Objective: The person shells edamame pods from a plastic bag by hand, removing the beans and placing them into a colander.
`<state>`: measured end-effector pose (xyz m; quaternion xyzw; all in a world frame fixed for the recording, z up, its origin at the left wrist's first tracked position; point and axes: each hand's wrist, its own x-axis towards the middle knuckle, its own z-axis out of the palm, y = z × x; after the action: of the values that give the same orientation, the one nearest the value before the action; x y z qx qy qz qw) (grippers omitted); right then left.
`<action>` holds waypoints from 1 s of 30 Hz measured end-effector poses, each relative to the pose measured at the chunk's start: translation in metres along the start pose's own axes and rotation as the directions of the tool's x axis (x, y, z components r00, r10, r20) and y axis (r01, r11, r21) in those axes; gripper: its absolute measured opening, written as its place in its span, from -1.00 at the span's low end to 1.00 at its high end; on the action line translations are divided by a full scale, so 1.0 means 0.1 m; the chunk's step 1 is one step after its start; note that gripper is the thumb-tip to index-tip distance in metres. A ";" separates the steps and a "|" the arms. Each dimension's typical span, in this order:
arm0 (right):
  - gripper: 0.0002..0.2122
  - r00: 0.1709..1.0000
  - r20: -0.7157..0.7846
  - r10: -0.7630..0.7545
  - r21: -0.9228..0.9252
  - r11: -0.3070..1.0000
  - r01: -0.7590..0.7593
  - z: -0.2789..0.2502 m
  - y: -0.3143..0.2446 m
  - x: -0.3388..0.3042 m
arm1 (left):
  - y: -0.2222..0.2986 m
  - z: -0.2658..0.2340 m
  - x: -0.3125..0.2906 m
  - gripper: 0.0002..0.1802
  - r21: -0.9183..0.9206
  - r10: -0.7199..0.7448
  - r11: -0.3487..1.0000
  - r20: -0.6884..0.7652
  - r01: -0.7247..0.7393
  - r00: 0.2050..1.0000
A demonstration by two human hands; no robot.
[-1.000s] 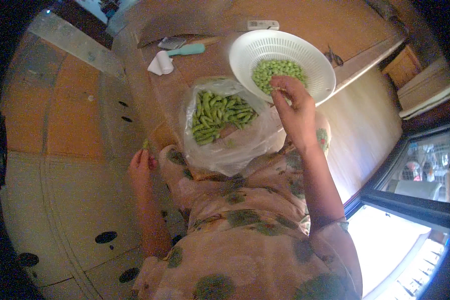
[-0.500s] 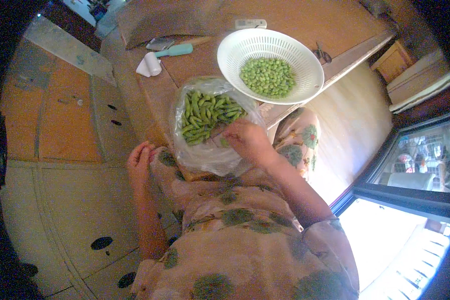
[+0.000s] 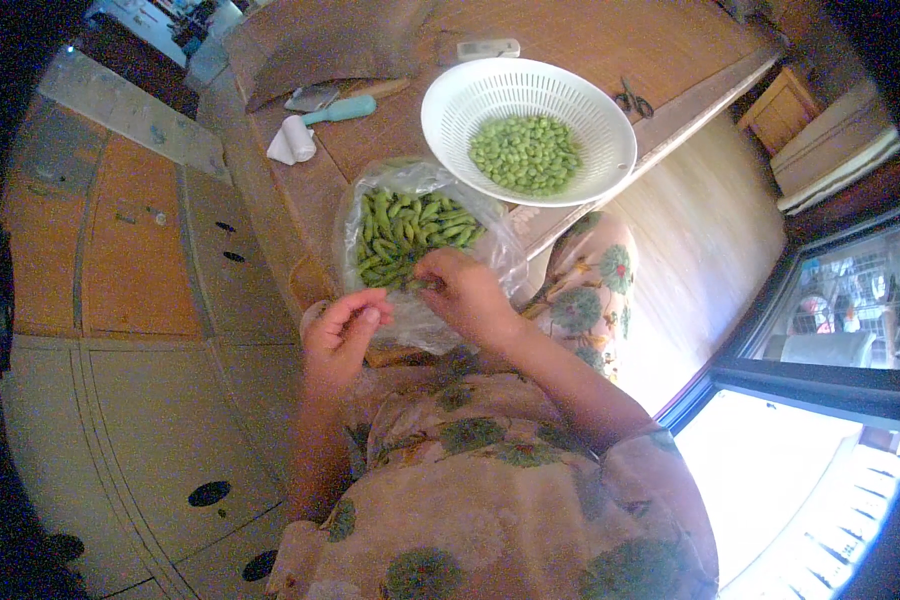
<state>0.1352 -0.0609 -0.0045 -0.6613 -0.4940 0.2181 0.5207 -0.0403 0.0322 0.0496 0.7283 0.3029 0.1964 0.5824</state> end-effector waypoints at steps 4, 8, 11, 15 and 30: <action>-0.78 0.997 0.072 0.010 0.306 0.952 -0.032 -0.19 -0.35 -0.02 | 0.15 0.10 -0.02 -0.71 0.022 -0.012 1.000 0.013 0.011 1.000; -0.82 0.976 -0.035 -0.213 0.482 0.852 0.204 -0.23 -0.55 -0.05 | 0.28 0.19 -0.06 -0.69 0.031 0.069 0.997 0.039 -0.070 0.997; -0.83 0.989 0.032 -0.147 0.667 0.740 0.088 -0.18 -0.59 -0.09 | 0.35 0.23 -0.12 -0.72 -0.145 0.044 0.989 0.055 -0.036 0.997; -0.83 0.983 0.143 -0.111 0.805 0.591 -0.050 -0.21 -0.63 -0.11 | 0.26 0.13 -0.13 -0.74 -0.312 -0.074 0.944 0.122 0.109 0.990; -0.90 0.975 -0.034 -0.221 0.498 0.842 0.208 -0.25 -0.64 -0.09 | 0.37 0.13 -0.10 -0.81 0.232 0.207 0.949 0.059 -0.215 0.977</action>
<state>0.1240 -0.0826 0.0607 -0.4422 -0.4981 0.2867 0.6886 -0.0317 0.0112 0.0833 0.8241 0.2348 0.2074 0.4719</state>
